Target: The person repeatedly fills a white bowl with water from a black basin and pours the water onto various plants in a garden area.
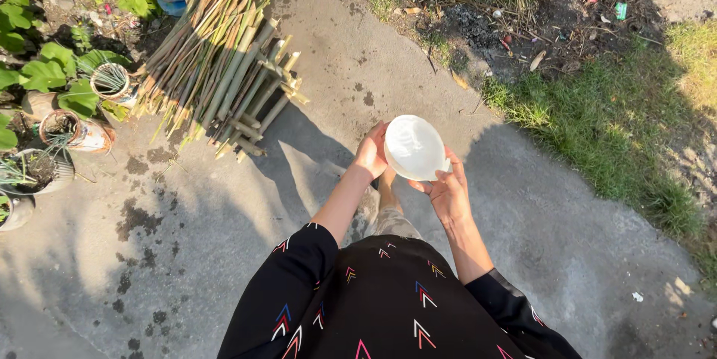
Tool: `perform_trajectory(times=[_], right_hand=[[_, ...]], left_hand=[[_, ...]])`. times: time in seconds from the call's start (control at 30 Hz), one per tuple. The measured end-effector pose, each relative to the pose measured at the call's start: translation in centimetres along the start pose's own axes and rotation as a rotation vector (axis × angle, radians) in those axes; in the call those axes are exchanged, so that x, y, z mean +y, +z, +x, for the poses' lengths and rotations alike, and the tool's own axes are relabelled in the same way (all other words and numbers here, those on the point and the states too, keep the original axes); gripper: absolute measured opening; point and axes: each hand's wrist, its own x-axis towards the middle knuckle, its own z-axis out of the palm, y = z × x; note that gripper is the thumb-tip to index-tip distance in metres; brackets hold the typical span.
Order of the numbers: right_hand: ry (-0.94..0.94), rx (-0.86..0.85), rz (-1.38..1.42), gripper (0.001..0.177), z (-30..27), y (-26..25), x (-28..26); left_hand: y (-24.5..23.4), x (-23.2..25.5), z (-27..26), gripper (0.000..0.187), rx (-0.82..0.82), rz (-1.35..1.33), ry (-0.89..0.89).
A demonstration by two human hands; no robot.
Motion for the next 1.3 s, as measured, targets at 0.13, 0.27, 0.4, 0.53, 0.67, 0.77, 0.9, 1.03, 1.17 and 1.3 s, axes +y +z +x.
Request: perform_trajectory(times=[0.13, 0.27, 0.4, 0.53, 0.67, 0.77, 0.9, 1.03, 1.17, 1.3], right_hand=[[0.037, -0.072, 0.014, 0.059, 15.2, -0.7, -3.5], [0.094, -0.109, -0.014, 0.061, 29.7, 0.3, -7.8], [0.072, -0.121, -0.036, 0.061, 44.8, 2.0, -11.9], [0.069, -0.074, -0.093, 0.064, 59.3, 3.1, -14.8], [0.047, -0.026, -0.117, 0.066, 73.5, 5.4, -18.1], [0.029, -0.009, -0.123, 0.066, 83.4, 7.2, -21.1], [0.026, 0.013, -0.129, 0.065, 95.9, 8.7, -24.1], [0.022, 0.018, -0.096, 0.062, 109.9, 9.1, -25.6], [0.032, -0.06, -0.1, 0.064, 125.0, 8.7, -26.9], [0.08, -0.08, -0.214, 0.064, 139.1, 10.9, -29.9]], left_hand=[[3.7, 7.8, 13.7, 0.051, -0.172, -0.065, 0.008], [7.4, 15.7, 25.6, 0.053, -0.088, -0.068, 0.02], [11.4, 23.0, 37.5, 0.052, -0.108, -0.136, 0.003], [14.4, 30.8, 50.8, 0.051, -0.144, -0.091, 0.031], [17.2, 38.4, 63.7, 0.04, -0.129, -0.024, 0.04], [19.6, 44.4, 72.7, 0.037, -0.109, -0.039, 0.053], [21.6, 51.0, 83.9, 0.045, -0.039, -0.001, 0.116], [22.0, 57.4, 96.6, 0.041, -0.026, -0.084, 0.172], [22.9, 64.5, 108.4, 0.048, 0.02, -0.144, 0.225], [27.0, 73.2, 117.6, 0.041, 0.18, -0.12, 0.274]])
